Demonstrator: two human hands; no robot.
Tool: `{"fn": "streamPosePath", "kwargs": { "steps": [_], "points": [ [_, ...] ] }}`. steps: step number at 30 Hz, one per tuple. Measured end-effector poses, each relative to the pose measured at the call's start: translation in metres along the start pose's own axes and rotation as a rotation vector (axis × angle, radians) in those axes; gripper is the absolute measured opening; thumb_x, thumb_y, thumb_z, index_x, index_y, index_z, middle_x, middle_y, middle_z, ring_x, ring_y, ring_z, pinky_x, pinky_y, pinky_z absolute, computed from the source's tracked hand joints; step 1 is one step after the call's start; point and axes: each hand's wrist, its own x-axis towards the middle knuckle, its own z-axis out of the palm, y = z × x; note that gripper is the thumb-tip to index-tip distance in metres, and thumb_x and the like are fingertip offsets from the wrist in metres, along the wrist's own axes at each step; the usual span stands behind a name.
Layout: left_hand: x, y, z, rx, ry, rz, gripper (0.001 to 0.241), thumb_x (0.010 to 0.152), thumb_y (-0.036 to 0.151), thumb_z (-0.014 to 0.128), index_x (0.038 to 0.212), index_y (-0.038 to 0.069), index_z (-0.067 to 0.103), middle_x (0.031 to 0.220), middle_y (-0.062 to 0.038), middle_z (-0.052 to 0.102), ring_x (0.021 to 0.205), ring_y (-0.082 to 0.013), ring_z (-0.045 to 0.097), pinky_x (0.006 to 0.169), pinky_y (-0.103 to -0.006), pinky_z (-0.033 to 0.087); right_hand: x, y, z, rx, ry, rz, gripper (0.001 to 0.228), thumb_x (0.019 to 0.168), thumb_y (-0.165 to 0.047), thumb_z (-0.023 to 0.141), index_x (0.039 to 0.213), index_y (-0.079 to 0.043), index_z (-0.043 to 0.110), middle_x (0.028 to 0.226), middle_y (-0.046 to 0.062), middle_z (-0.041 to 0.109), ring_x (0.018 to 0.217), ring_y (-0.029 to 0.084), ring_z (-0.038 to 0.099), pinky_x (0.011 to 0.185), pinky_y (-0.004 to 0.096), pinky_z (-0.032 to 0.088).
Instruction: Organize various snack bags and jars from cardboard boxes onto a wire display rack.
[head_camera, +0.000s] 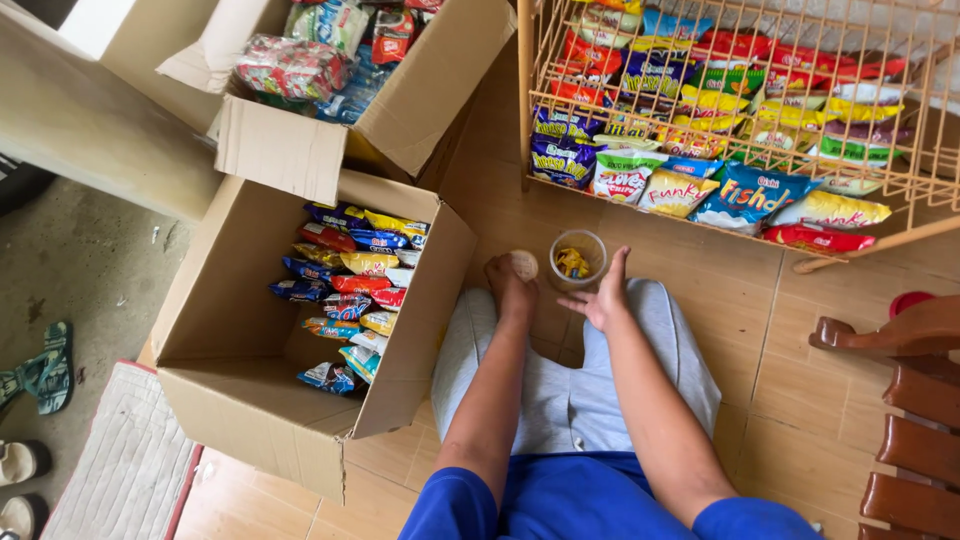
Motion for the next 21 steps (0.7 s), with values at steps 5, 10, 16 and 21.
{"fn": "streamPosePath", "kwargs": {
  "steps": [5,10,16,21],
  "points": [
    [0.013,0.009,0.003,-0.088,0.122,-0.154,0.081,0.065,0.008,0.090,0.132,0.003,0.045,0.127,-0.029,0.049,0.120,-0.0472,0.047,0.104,-0.0516,0.042,0.043,0.020,-0.013,-0.118,-0.126,-0.234,0.095,0.083,-0.066,0.062,0.156,-0.018,0.024,0.160,0.014,0.032,0.124,0.046,0.056,0.095,0.054,0.054],
    [0.037,0.056,-0.027,-0.153,0.042,-0.348,0.082,0.062,0.018,0.095,0.132,0.010,0.053,0.120,-0.024,0.058,0.113,-0.0429,0.055,0.098,-0.0501,0.047,0.058,0.013,0.005,-0.051,-0.108,-0.354,0.089,0.087,-0.058,0.067,0.153,-0.015,0.024,0.153,0.012,0.039,0.119,0.042,0.060,0.097,0.050,0.054],
    [0.075,0.000,0.041,-0.411,0.072,-0.418,0.080,0.066,0.027,0.091,0.135,0.008,0.053,0.121,-0.018,0.070,0.112,-0.0339,0.067,0.098,-0.0458,0.054,0.077,-0.008,0.025,0.022,-0.141,-0.401,0.087,0.089,-0.059,0.066,0.153,-0.015,0.026,0.150,0.014,0.043,0.121,0.040,0.059,0.100,0.050,0.052],
    [0.082,-0.001,0.047,-0.381,-0.037,-0.418,0.077,0.069,0.025,0.088,0.135,0.003,0.053,0.121,-0.019,0.069,0.112,-0.0316,0.067,0.099,-0.0428,0.053,0.067,-0.014,0.027,-0.041,-0.162,-0.355,0.087,0.089,-0.062,0.063,0.153,-0.015,0.028,0.153,0.010,0.040,0.121,0.035,0.059,0.098,0.049,0.052]
  ]
}}
